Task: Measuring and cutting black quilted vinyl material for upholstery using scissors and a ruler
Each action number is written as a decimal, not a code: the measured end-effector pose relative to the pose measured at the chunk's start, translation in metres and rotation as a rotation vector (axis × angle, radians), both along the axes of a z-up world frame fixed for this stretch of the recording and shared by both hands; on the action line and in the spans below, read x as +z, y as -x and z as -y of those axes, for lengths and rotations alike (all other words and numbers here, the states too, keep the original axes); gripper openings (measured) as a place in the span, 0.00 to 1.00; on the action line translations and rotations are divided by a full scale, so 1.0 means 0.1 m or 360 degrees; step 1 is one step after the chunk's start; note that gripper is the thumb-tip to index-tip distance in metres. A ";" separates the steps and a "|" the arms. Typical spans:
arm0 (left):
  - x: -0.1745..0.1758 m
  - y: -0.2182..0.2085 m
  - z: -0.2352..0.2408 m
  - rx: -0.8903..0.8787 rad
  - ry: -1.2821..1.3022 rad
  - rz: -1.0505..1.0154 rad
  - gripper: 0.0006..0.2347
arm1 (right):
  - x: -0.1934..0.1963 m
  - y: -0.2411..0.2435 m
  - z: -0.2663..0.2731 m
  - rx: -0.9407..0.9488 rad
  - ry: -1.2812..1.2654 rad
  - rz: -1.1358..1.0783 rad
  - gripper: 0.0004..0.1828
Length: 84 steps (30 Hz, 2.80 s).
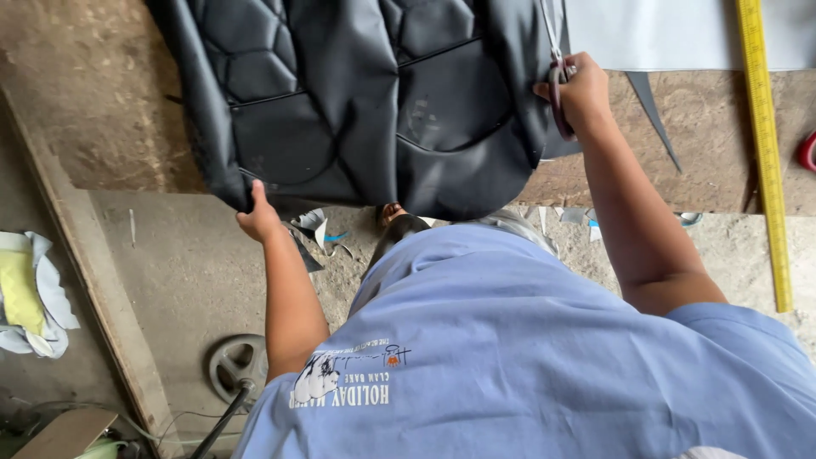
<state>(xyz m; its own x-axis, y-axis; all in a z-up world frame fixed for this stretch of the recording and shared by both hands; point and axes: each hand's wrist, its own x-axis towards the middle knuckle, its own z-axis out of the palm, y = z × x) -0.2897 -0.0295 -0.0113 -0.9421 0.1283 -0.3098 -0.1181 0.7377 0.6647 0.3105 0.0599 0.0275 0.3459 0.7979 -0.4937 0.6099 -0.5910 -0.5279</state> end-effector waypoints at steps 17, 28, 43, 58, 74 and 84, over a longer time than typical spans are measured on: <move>-0.21 1.97 1.45 -0.0663 0.0043 -0.0363 0.19 | -0.20 1.31 2.53 -0.0705 -0.0298 -0.0766 0.28; 0.56 2.65 0.76 -0.0996 -0.0744 0.0767 0.04 | -0.40 1.75 3.07 -0.0972 -0.0531 -0.0971 0.28; 0.73 0.12 0.19 -0.1544 -0.1262 -0.0475 0.13 | -0.36 1.72 3.03 -0.0954 -0.0430 -0.1242 0.22; 0.04 -3.09 0.43 -0.3452 -0.0555 -0.0777 0.12 | 0.25 1.47 2.89 -0.0920 -0.0076 -0.1491 0.17; -0.08 -3.04 0.36 -0.3603 -0.0371 -0.0911 0.29 | 0.79 1.28 2.28 -0.0425 0.0497 -0.0939 0.21; 0.20 -2.98 0.43 -0.3368 -0.1082 -0.0648 0.04 | 0.23 1.38 2.36 -0.0332 0.0000 -0.0932 0.28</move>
<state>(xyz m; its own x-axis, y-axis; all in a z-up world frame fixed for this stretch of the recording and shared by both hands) 0.0082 -0.0721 0.0086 0.6631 0.6803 0.3122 0.4426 -0.6928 0.5694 0.1730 -0.1762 0.0505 0.1665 0.7425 -0.6488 0.0907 -0.6667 -0.7397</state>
